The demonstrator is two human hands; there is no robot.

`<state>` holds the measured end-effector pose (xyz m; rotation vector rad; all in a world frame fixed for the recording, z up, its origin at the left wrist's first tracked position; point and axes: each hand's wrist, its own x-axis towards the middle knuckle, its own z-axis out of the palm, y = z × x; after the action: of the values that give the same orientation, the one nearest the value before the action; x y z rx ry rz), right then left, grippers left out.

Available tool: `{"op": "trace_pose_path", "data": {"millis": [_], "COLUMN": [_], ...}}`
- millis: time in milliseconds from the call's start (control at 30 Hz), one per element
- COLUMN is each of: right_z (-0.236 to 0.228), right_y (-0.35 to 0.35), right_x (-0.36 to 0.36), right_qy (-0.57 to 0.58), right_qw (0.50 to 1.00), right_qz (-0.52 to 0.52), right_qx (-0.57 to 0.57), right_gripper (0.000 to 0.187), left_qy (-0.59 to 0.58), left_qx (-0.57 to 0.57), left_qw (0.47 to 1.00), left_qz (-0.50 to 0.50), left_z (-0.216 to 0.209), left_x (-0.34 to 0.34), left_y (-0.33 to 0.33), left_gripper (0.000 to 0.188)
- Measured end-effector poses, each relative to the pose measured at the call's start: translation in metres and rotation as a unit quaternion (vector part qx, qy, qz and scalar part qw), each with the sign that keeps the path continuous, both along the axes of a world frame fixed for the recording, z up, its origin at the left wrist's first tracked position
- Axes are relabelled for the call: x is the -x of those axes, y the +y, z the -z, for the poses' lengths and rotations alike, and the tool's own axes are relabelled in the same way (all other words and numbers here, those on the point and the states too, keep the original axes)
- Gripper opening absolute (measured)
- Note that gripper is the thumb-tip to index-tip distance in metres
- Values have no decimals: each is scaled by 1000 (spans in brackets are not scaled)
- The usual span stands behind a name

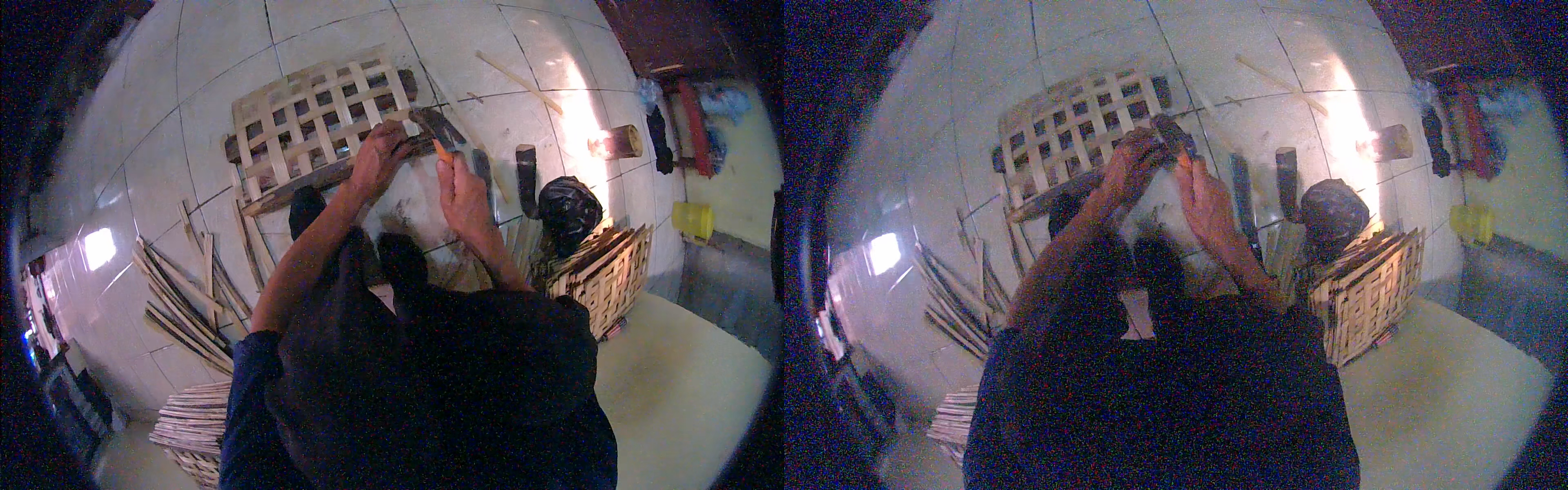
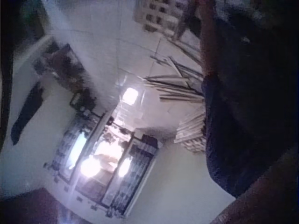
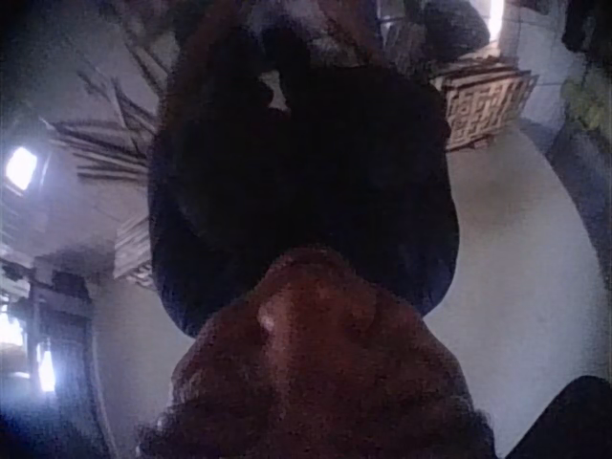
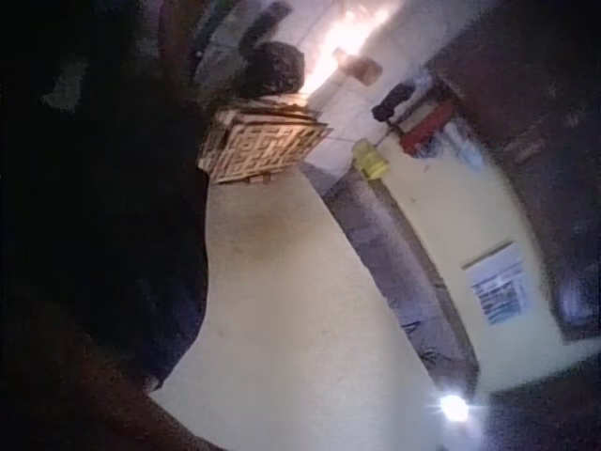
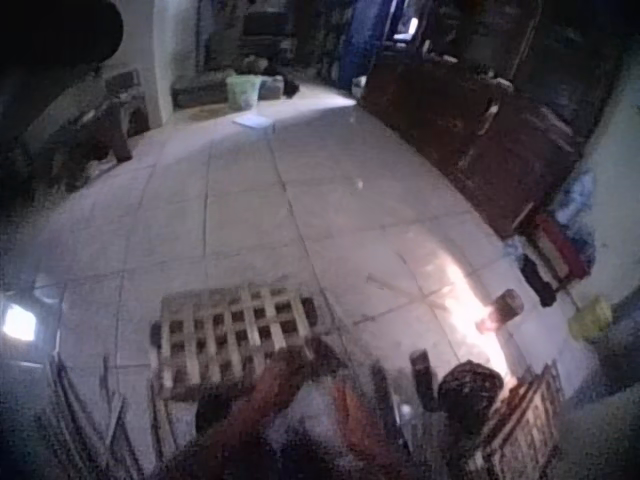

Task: The person assembles a wooden lattice structure on the floor by hand, using a hammer to secure thin wooden strips into a grid pattern. They repeatedly pick up strips, position them, and tap them into place, stacking completed units nearby.

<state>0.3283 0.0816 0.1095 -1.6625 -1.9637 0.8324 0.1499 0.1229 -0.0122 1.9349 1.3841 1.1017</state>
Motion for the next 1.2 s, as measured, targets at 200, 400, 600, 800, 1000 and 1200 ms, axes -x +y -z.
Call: {"op": "trace_pose_path", "data": {"millis": [200, 400, 600, 800, 1000, 1200], "right_z": [18, 2, 37, 7, 55, 55], "right_y": [6, 4, 6, 2, 7, 1], "right_x": [-15, -9, -12, -7, -18, -6], "right_qy": [-49, -18, -73, -4, -97, -73], "right_qw": [996, 1000, 997, 1000, 994, 996], "right_qz": [-22, -13, 0, 29, -13, 16], "right_qx": [68, 20, 13, -4, 44, 51], "right_gripper": [30, 34, 35, 34, 34, 36], "left_qy": [54, 84, 78, 118, 87, 133], "left_qx": [-12, -89, 9, 9, 12, -40], "left_qw": [998, 992, 997, 992, 996, 989], "left_qz": [13, 35, 19, 31, 3, 40], "left_z": [-2, 4, -2, -1, -5, 10], "left_x": [-1, 2, -3, 2, -3, 7], "left_y": [5, 4, 5, 2, 1, 5], "left_gripper": [20, 21, 24, 26, 24, 23]}}
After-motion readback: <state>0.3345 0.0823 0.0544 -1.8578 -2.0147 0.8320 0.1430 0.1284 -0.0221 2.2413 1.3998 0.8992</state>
